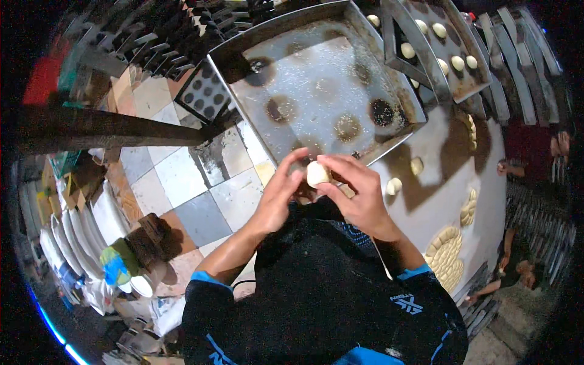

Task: Rolling and shaping dough and placing it onto baking trays in a bakery.

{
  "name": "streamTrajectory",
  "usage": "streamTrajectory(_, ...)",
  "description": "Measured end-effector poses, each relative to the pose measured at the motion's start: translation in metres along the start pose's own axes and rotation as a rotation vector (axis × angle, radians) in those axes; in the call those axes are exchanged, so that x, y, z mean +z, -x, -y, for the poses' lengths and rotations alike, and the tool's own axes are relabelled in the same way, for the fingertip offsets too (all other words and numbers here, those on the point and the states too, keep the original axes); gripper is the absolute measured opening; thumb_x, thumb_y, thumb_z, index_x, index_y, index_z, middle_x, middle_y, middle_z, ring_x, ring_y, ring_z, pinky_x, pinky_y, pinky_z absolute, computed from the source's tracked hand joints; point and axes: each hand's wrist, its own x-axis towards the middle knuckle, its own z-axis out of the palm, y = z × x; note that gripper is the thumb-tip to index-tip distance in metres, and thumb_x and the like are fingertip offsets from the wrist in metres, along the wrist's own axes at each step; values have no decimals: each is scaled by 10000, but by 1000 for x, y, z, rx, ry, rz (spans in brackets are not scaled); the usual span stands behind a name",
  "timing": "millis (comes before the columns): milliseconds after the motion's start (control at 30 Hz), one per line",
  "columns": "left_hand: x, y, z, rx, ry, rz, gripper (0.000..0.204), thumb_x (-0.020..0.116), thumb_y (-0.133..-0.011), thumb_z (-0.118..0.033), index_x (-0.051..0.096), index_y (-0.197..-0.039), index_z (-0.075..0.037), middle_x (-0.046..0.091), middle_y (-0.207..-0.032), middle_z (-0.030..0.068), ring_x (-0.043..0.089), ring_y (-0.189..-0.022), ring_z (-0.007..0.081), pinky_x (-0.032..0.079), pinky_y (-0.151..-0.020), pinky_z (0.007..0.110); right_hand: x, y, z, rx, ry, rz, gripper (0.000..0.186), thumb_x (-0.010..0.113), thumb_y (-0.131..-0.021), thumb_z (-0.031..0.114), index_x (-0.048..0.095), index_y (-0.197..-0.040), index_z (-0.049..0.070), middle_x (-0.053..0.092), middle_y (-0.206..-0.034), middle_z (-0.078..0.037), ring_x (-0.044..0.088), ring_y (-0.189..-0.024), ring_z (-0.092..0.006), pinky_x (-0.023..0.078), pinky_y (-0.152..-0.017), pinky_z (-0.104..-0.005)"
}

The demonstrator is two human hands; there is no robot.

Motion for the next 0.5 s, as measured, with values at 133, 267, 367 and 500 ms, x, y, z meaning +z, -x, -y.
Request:
streamTrajectory(133, -50, 13, -13, 254, -377, -242, 420, 455, -988, -287, 416, -1328, -43, 574, -1059, 77, 533, -867, 122, 454, -724, 262, 2, -23, -35, 170, -158, -40, 422, 696, -759, 14, 622, -1174, 21, 637, -1057, -162, 633, -950, -239, 493, -834, -304)
streamTrajectory(267, -84, 25, -15, 366, -351, -479, 333, 495, -956, -271, 493, -1213, -59, 537, -970, 21, 477, -801, 79, 386, -695, 213, 13, -50, -65, 37, 145, 96, 388, 666, -767, 6, 623, -1152, 21, 612, -1082, -163, 611, -970, -312, 488, -867, -353)
streamTrajectory(367, -92, 29, -13, 354, -338, -520, 308, 523, -942, -233, 503, -1194, -57, 532, -965, 18, 475, -800, 74, 383, -697, 213, 38, -64, -95, -102, 373, 170, 350, 647, -783, 13, 620, -1132, 21, 591, -1114, -157, 578, -1014, -336, 472, -905, -385)
streamTrajectory(500, -93, 37, -8, 355, -357, -523, 271, 540, -930, -191, 513, -1161, -53, 527, -970, 19, 468, -799, 74, 379, -701, 214, 45, -69, -93, -83, 444, 250, 312, 631, -784, 12, 618, -1097, 16, 578, -1104, -148, 535, -1064, -336, 448, -933, -404)
